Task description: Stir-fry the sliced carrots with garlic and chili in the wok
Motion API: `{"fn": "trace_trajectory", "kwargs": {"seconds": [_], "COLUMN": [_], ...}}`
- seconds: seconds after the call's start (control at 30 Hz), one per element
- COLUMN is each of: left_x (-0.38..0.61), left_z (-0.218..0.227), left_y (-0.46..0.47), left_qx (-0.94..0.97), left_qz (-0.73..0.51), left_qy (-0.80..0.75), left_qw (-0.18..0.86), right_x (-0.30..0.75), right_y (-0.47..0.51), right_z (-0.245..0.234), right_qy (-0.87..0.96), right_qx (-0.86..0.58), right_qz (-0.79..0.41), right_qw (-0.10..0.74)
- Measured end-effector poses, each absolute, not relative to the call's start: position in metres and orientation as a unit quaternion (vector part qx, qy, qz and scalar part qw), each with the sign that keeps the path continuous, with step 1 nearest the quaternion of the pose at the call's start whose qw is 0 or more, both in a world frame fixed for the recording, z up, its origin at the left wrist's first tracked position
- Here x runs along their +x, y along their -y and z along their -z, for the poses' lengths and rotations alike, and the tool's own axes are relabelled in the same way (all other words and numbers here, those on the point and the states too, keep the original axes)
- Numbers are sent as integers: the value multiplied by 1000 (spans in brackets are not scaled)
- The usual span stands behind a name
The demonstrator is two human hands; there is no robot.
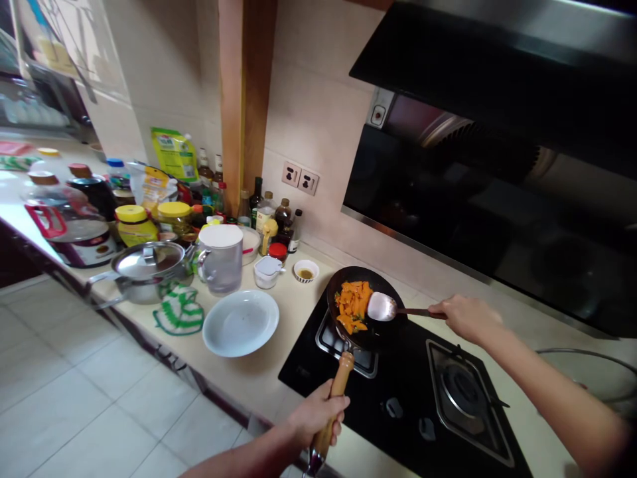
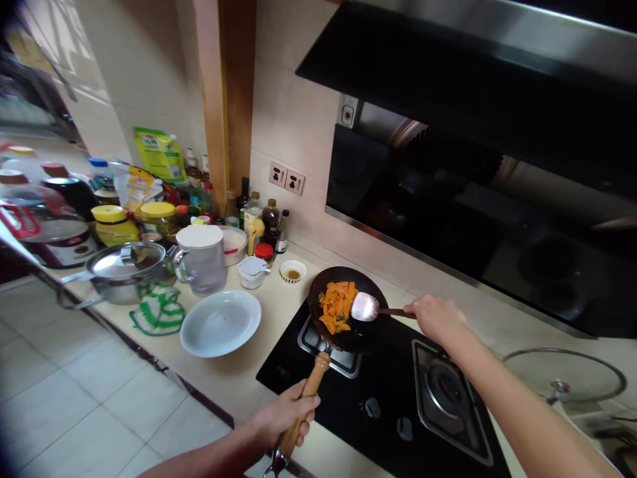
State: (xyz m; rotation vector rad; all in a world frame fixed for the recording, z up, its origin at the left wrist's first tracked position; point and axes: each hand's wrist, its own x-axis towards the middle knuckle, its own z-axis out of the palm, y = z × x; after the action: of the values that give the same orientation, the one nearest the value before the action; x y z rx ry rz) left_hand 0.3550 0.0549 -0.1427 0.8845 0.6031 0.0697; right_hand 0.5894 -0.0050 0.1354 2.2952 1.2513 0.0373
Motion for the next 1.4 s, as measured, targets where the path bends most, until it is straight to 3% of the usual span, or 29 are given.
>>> {"fn": "trace_trajectory", "kwargs": {"seconds": [0.27,0.37,0.6,0.73,0.87,1.0,1.3,1.4], "left_x": [356,356,356,357,358,359,358,359], "left_z": [147,146,140,142,143,145,147,148], "left_y": [-55,-54,-53,-51,-51,-51,-52,-53], "left_qx": [429,431,427,428,436,427,416,413], "left_qz": [-40,-40,-37,-37,-36,-39,-39,-38], "left_qy": [-288,-286,-286,-290,-290,-279,-273,-270], "left_qw": [855,855,857,855,851,859,867,869], "right_x": [596,584,581,573,570,587,574,571], "right_y": [-21,-16,-28,-45,-44,-38,-50,-44], "right_z": [-89,-94,-171,-166,-145,-142,-110,-128], "right_qy": [-469,-493,-437,-371,-391,-406,-426,-430], "right_qx": [844,836,849,855,856,856,877,865], "right_qz": [-33,-51,144,257,292,308,211,234], "right_qw": [256,237,261,256,169,89,75,113]}}
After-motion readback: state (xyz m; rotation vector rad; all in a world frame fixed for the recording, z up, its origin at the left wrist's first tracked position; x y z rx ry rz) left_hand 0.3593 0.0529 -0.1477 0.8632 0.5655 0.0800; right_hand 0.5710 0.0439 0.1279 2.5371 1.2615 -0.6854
